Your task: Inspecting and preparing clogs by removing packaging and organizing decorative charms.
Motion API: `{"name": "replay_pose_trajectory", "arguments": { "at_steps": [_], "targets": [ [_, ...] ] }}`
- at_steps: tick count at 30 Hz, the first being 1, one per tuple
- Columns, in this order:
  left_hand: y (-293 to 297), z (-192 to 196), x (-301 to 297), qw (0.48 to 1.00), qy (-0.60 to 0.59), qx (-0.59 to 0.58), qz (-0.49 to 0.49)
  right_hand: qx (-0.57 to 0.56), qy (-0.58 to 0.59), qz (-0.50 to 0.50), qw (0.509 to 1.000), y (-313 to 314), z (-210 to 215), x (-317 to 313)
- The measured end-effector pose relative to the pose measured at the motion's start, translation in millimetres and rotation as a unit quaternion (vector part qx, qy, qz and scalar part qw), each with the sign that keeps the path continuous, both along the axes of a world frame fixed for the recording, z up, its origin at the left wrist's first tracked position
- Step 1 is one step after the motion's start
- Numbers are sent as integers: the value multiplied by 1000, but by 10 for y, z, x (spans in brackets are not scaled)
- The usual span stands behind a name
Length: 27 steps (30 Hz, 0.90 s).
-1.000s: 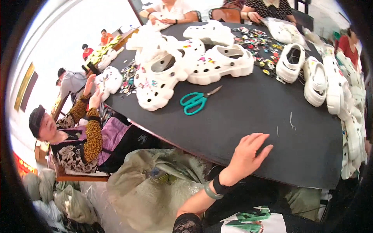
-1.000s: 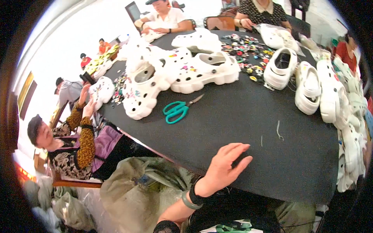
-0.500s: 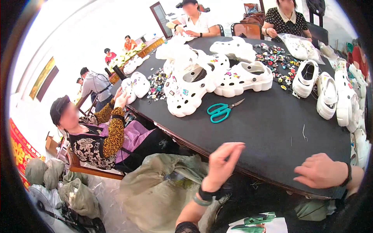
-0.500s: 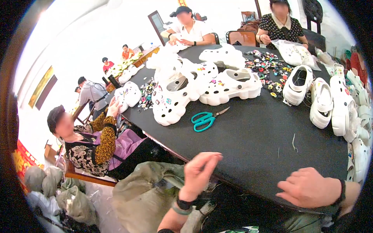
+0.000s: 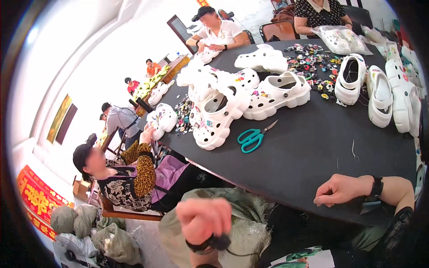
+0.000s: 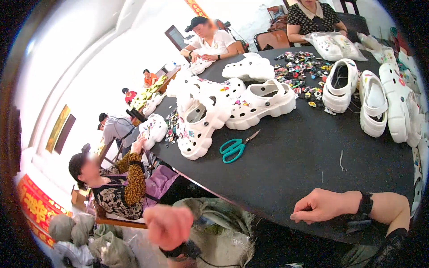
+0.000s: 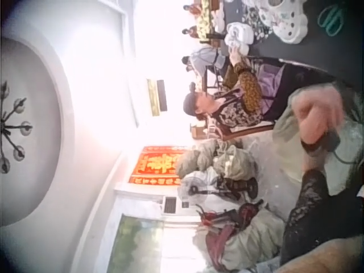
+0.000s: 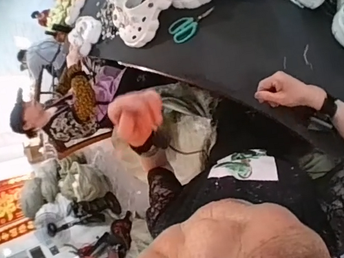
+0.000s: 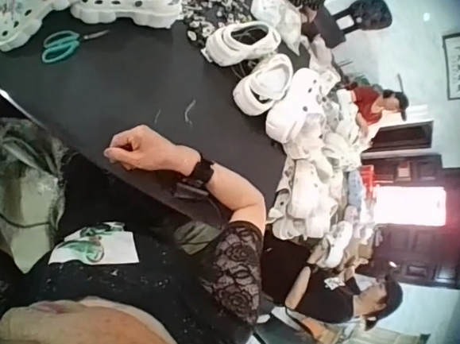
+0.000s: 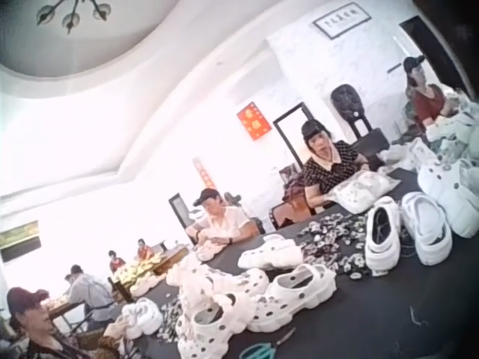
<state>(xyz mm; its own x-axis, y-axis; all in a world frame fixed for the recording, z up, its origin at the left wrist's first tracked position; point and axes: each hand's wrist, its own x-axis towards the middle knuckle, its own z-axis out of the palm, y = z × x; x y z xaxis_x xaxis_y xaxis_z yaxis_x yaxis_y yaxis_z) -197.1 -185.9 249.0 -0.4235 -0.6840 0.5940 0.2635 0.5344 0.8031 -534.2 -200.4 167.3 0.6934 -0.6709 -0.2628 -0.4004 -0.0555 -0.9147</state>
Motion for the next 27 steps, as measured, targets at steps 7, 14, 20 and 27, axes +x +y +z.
{"name": "replay_pose_trajectory", "arguments": {
  "at_steps": [7, 14, 20, 27],
  "targets": [
    [-1541, -410, -139, 898, -158, -97, 398, 182, -112, -36, 976, -148, -94, -107],
    [-2602, -425, 180, 826, -231, -144, 494, 172, -99, -3, 980, -115, -254, -103],
    [-2993, -557, 259, 759, -360, -75, 537, 153, -69, 43, 985, -175, -217, -118],
    [-3062, -460, 466, 808, -332, -68, 482, 107, -38, 93, 989, -266, -188, -96]
  ]
}}
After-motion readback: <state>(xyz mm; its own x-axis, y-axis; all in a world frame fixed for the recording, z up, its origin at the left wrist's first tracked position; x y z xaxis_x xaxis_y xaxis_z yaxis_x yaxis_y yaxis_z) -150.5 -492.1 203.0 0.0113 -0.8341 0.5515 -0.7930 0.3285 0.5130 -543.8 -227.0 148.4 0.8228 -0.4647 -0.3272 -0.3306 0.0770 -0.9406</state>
